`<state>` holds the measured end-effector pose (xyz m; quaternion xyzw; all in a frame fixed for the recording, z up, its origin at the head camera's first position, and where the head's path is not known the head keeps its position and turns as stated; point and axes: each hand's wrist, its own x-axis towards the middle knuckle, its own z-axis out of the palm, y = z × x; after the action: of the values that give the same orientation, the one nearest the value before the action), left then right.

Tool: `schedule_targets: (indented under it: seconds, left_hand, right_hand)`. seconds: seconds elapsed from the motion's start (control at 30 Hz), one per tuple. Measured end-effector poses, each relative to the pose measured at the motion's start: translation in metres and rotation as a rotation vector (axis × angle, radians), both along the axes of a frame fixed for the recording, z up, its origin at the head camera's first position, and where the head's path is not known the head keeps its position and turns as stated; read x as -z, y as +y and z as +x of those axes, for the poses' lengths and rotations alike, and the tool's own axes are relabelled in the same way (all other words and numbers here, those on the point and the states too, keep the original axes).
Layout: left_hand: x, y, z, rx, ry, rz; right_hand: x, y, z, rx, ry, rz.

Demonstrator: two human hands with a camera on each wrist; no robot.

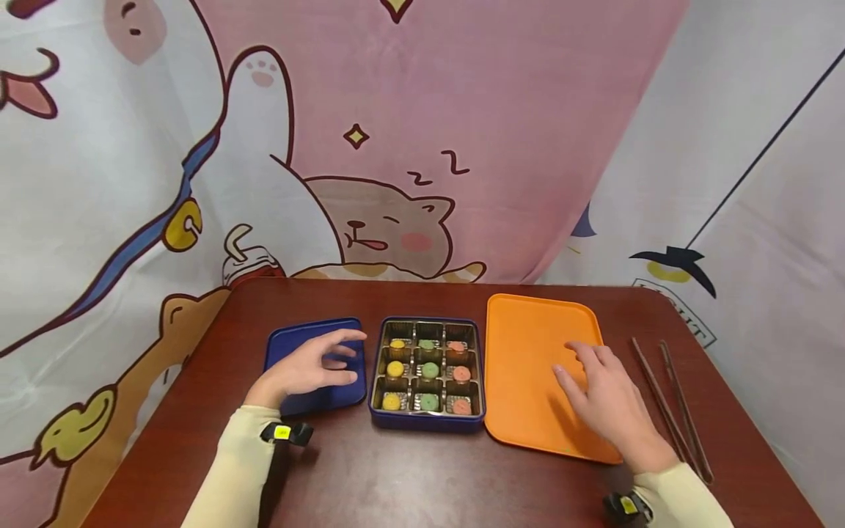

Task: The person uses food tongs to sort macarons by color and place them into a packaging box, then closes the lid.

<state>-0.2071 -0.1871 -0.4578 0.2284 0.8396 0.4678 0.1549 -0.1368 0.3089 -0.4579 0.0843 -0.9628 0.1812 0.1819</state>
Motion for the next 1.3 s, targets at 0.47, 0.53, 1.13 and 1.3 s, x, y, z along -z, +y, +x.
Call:
schedule_targets:
  seconds: [0.47,0.53,1.13,1.3]
  left_hand:
    - [0.002,-0.067,0.012,-0.127,0.151,-0.204]
    - [0.001,-0.076,0.014,-0.146,0.176,-0.245]
    - [0.007,-0.12,0.03,-0.272,0.188,-0.401]
    - [0.011,-0.121,0.032,-0.27,0.161,-0.44]
  right_hand:
    - [-0.01,-0.088,-0.031,-0.226,-0.027,-0.013]
    - [-0.011,-0.101,-0.034,-0.256,-0.019,-0.014]
    - [-0.014,-0.197,-0.04,-0.472,0.016,0.05]
    - [-0.013,-0.208,-0.04,-0.498,0.053,0.055]
